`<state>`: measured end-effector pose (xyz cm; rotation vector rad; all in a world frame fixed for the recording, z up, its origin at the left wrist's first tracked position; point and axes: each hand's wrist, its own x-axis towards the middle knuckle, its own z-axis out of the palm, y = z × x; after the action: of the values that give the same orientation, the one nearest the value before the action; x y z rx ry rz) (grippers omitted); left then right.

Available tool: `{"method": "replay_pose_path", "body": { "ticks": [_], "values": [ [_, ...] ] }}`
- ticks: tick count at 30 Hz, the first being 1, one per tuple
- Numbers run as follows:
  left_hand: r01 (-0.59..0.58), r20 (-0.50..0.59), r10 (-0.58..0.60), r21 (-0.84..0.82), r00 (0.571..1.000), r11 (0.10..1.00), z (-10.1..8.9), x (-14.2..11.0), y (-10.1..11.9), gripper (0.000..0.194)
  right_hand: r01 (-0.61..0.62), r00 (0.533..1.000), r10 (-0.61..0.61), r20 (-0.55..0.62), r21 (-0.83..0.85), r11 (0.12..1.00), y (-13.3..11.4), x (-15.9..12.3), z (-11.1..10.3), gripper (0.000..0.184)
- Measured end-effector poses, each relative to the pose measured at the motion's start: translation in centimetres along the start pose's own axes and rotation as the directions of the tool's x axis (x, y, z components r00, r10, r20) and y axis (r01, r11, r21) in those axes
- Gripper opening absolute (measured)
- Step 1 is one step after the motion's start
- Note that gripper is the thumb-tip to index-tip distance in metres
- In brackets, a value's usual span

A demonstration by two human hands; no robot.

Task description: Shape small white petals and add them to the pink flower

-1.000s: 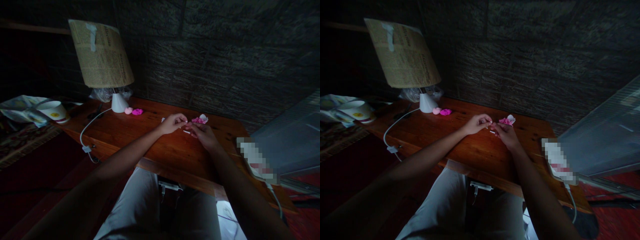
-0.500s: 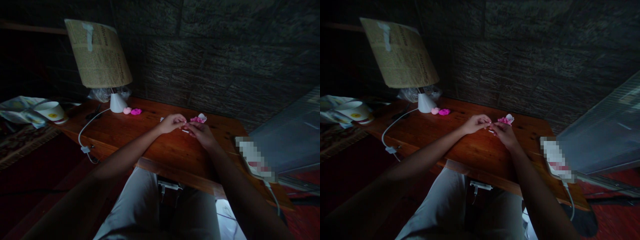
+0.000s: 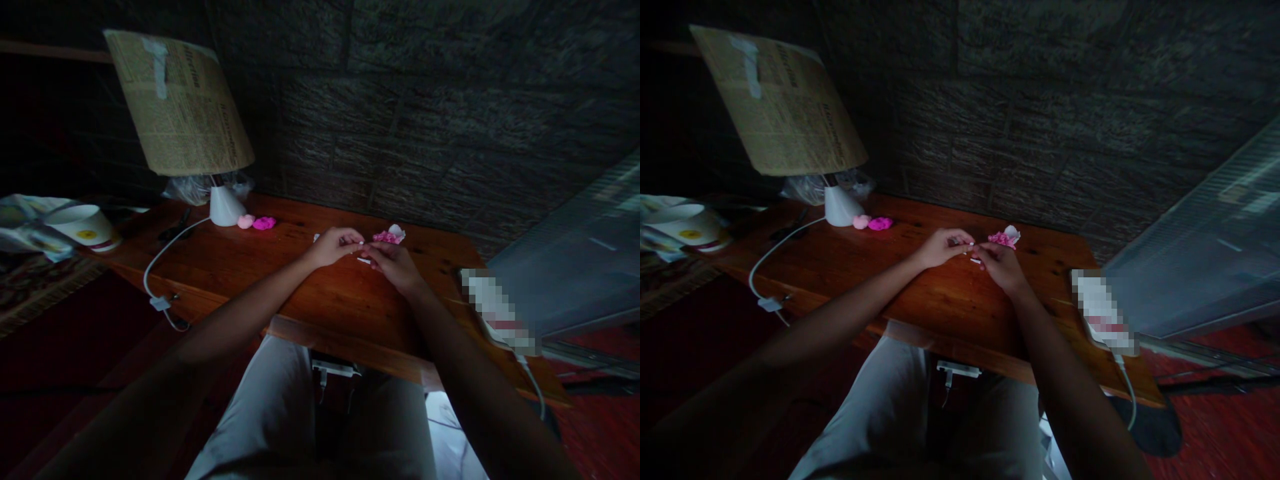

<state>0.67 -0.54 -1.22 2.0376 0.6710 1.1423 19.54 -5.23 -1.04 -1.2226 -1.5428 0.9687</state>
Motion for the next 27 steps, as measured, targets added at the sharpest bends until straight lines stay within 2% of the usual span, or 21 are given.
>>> {"method": "replay_pose_path", "body": {
  "ticks": [5,18,22,27],
  "values": [
    [-0.006,-0.013,0.006,0.038,1.000,0.999,0.09,0.03,-0.22,0.012,0.009,1.000,-0.009,-0.009,-0.013,1.000,0.06,-0.01,0.08,0.040],
    [0.050,-0.015,-0.050,0.008,0.999,0.999,-0.39,0.00,0.30,0.016,0.025,1.000,-0.025,0.000,-0.037,0.999,0.26,-0.01,0.04,0.042],
    [0.023,-0.041,-0.025,-0.052,0.999,0.998,-0.39,0.16,0.04,0.015,0.029,1.000,-0.029,-0.003,-0.046,0.999,0.13,-0.04,0.04,0.044],
    [0.038,-0.094,-0.052,-0.142,0.994,0.989,-0.33,0.32,-0.52,0.021,0.038,0.999,-0.038,-0.002,-0.051,0.998,-0.19,-0.18,0.02,0.044]
  ]
}}
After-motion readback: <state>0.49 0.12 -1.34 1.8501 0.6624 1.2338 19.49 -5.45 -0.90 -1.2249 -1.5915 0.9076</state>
